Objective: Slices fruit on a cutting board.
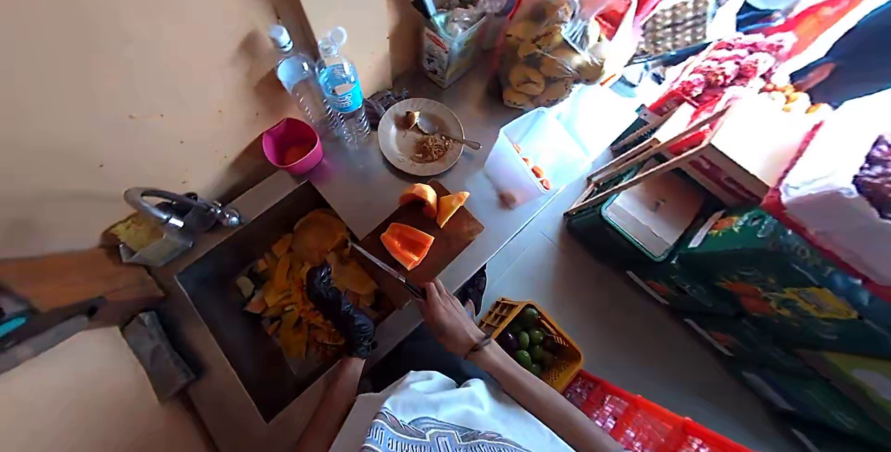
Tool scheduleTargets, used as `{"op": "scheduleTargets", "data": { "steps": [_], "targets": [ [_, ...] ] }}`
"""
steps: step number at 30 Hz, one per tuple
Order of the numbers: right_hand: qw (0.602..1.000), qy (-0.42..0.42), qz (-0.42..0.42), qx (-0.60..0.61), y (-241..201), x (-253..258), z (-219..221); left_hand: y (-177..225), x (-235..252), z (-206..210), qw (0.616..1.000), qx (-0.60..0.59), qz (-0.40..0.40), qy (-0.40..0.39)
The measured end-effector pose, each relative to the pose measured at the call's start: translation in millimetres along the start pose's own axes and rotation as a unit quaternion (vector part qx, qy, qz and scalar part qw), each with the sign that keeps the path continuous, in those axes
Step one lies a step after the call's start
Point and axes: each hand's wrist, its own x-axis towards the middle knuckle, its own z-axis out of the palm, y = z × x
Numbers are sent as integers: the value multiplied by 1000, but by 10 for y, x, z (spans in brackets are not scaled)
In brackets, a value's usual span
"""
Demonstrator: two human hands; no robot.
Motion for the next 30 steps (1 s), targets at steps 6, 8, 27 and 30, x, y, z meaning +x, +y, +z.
{"op": "scheduleTargets", "data": {
  "steps": [6,8,27,30],
  "targets": [
    [996,45,73,-1,172,-41,-414,-1431,381,-119,969,119,90,-196],
    [986,91,114,-83,235,64,-442,-1267,372,64,960,142,14,-241],
    [946,255,75,-188,471,339,1,-961,725,398,940,87,-128,-304],
    [962,210,83,-156,355,286,149,-895,707,274,947,95,-130,-277]
  ]
}}
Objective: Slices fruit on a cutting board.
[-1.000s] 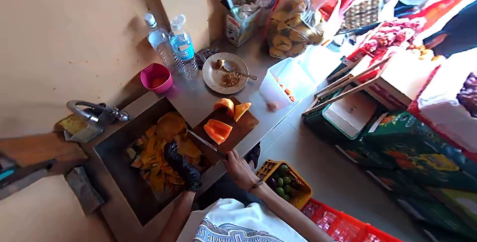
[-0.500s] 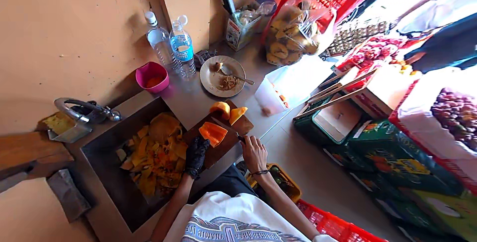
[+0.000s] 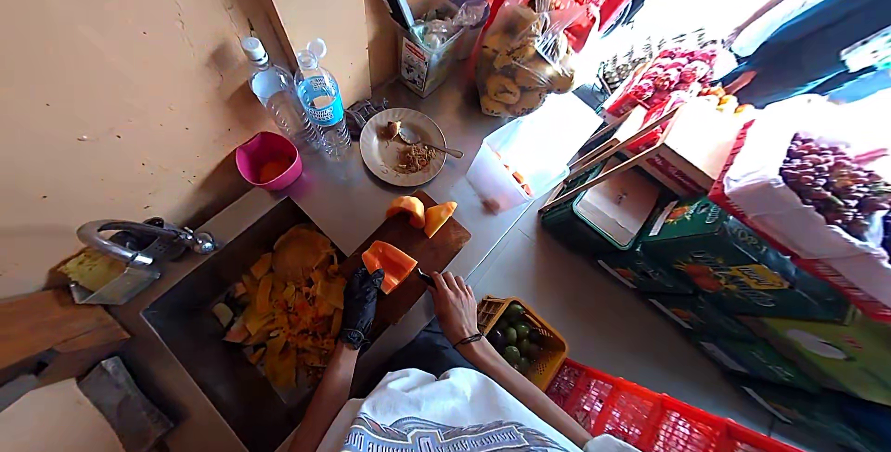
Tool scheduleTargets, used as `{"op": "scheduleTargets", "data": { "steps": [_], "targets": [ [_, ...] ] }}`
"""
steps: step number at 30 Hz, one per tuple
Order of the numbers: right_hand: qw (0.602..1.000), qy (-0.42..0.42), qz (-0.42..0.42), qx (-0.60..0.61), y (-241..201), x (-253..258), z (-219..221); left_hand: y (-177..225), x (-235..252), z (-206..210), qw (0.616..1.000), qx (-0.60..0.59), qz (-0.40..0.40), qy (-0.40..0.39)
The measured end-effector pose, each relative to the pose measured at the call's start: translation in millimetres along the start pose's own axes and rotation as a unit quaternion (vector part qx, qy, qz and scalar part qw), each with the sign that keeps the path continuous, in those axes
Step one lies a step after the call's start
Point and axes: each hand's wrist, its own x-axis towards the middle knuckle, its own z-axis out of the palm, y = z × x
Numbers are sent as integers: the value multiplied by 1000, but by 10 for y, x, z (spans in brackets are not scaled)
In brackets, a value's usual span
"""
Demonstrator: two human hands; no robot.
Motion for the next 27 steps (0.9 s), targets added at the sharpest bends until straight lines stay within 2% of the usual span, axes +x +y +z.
{"op": "scheduleTargets", "data": {
  "steps": [2,6,10,12,19,27],
  "targets": [
    [998,-39,35,18,-62,0,-41,43,-60,-90,1000,-9,-4,8],
    [989,-49,117,79,-61,-8,-210,-5,-102,-179,1000,-15,16,-1],
    [958,-194,137,162,-85,-20,-430,-3,-37,-139,998,-16,61,-5],
    [950,-227,135,168,-143,-48,-420,54,-32,-104,997,-7,71,-18],
    [946,-232,129,184,-166,-70,-225,204,-6,15,995,78,63,-23],
    [943,-238,125,197,-137,-107,-89,118,-6,-10,996,44,67,-39]
  ]
}}
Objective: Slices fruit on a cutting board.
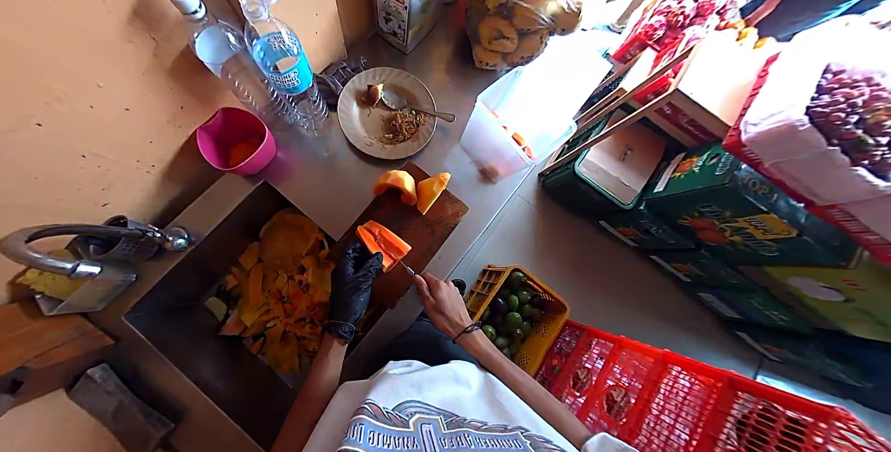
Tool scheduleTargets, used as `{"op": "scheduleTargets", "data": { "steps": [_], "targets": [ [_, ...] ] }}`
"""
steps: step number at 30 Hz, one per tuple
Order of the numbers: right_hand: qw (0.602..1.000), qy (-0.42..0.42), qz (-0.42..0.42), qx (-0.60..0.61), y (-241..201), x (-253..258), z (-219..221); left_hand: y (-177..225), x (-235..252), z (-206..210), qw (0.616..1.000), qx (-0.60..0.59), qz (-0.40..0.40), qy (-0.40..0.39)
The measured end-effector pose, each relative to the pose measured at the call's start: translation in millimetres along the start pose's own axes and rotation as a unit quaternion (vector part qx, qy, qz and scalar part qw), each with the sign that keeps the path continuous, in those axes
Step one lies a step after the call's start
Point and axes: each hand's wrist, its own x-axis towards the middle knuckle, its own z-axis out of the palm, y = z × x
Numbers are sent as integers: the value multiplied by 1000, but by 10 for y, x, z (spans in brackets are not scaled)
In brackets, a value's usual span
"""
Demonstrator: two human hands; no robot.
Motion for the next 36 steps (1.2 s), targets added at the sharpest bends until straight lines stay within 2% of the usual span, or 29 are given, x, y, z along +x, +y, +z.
{"op": "scheduleTargets", "data": {
  "steps": [5,12,18,21,26,32,34,36],
  "targets": [
    [1000,-16,6,-12,-33,29,17,-31,6,-6,1000,-9,5,10],
    [992,-51,73,-88,-180,53,-38,-26,-32,29,1000,-4,-5,17],
    [984,-83,105,-117,-255,118,-40,-76,-41,15,999,-47,-3,21],
    [987,-121,82,-65,-215,175,-116,-58,-39,18,999,-30,-5,27],
    [983,-163,34,73,157,356,-82,-103,-55,10,999,-35,10,26],
    [991,-85,72,-71,-48,164,-96,-73,-60,74,997,-57,33,27],
    [986,-89,93,-110,-148,122,-125,-76,-53,76,998,-45,25,35],
    [985,-108,94,-96,-160,128,-139,-90,-80,40,998,-36,12,40]
  ]
}}
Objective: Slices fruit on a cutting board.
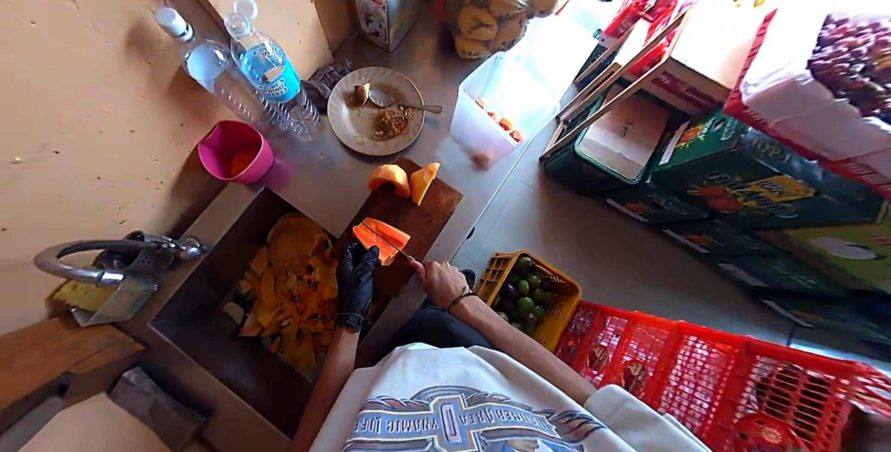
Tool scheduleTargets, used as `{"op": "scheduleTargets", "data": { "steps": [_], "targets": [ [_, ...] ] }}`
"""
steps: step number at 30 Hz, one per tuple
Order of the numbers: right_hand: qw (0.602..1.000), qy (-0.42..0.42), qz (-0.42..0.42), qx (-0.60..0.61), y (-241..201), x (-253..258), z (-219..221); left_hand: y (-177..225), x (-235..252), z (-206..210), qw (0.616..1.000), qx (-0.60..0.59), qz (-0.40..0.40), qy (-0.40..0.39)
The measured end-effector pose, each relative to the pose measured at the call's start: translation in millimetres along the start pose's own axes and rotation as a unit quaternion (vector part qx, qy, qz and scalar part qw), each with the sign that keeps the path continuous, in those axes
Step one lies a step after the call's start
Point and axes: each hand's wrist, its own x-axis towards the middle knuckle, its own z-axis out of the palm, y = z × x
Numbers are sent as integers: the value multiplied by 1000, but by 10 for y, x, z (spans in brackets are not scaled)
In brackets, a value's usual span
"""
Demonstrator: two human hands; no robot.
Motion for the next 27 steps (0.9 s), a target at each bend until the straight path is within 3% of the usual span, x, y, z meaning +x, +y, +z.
{"op": "scheduleTargets", "data": {
  "steps": [5,12,16,27],
  "targets": [
    [971,-81,-85,208,413,428,13,-157,22,-103,1000,-4,-6,0],
    [983,37,-115,137,112,-20,119,-200,-25,-141,999,-30,-33,11],
    [984,36,-123,120,33,-110,265,-196,-28,-136,999,-41,-31,7],
    [996,41,-41,64,-152,-166,290,-253,-8,-135,1000,-22,-21,7]
  ]
}}
